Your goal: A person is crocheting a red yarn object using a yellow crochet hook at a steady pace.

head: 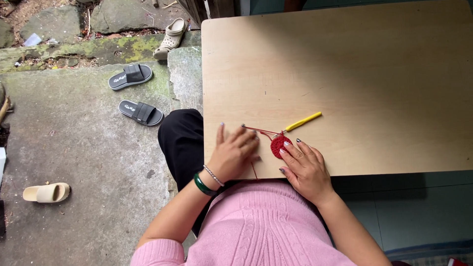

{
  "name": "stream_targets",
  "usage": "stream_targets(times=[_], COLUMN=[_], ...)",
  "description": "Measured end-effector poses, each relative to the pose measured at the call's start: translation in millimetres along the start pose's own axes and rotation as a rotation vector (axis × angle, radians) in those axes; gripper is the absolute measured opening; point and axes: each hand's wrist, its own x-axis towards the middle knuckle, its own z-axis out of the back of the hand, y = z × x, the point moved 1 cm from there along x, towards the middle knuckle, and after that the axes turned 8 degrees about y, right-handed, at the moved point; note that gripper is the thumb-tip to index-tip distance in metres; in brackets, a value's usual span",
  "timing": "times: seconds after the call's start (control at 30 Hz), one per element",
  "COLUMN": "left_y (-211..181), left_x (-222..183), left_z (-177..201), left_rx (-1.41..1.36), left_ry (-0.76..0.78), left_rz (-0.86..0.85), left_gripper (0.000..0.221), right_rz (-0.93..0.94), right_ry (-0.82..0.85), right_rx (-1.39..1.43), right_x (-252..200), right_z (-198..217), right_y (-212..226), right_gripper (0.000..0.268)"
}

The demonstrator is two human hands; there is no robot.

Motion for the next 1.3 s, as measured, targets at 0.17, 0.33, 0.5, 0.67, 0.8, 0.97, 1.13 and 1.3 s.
stream_targets(times=[0.17,0.33,0.5,0.67,0.8,0.97,1.13,1.3], left_y=[12,-31,-40,-28,-22,-28,-38,-24], left_x=[-3,1,12,16,17,10,0,-7], left_z=[15,4,-12,-1,-1,8,-4,-8], left_rx=[0.076,0.002,0.042,0.018,-0.046,-0.039,0.042,0.013], left_ry=[-0.009,-0.069,0.015,0.156,0.244,0.112,0.103,0.172], left_rz=[0.101,-0.024,-0.022,0.036,0.056,0.025,-0.119,-0.115], left_gripper=[0.038,0.025,0.037,0.033,0.036,0.040,0.051,0.052], right_rz=[-0.035,-0.172,-0.089,-0.074,-0.079,-0.093,-0.027,0.019], right_ry=[-0.147,-0.227,-0.084,-0.057,-0.031,-0.032,-0.022,0.046], right_rx=[0.275,0.344,-0.109,-0.077,-0.062,0.043,-0.032,-0.046], right_x=[-7,-10,-7,-12,-13,-14,-8,-14], right_z=[15,4,-7,-3,0,2,3,-4], right_y=[-3,-13,-2,6,8,7,17,11], right_gripper=[0.041,0.030,0.050,0.053,0.054,0.063,0.058,0.065])
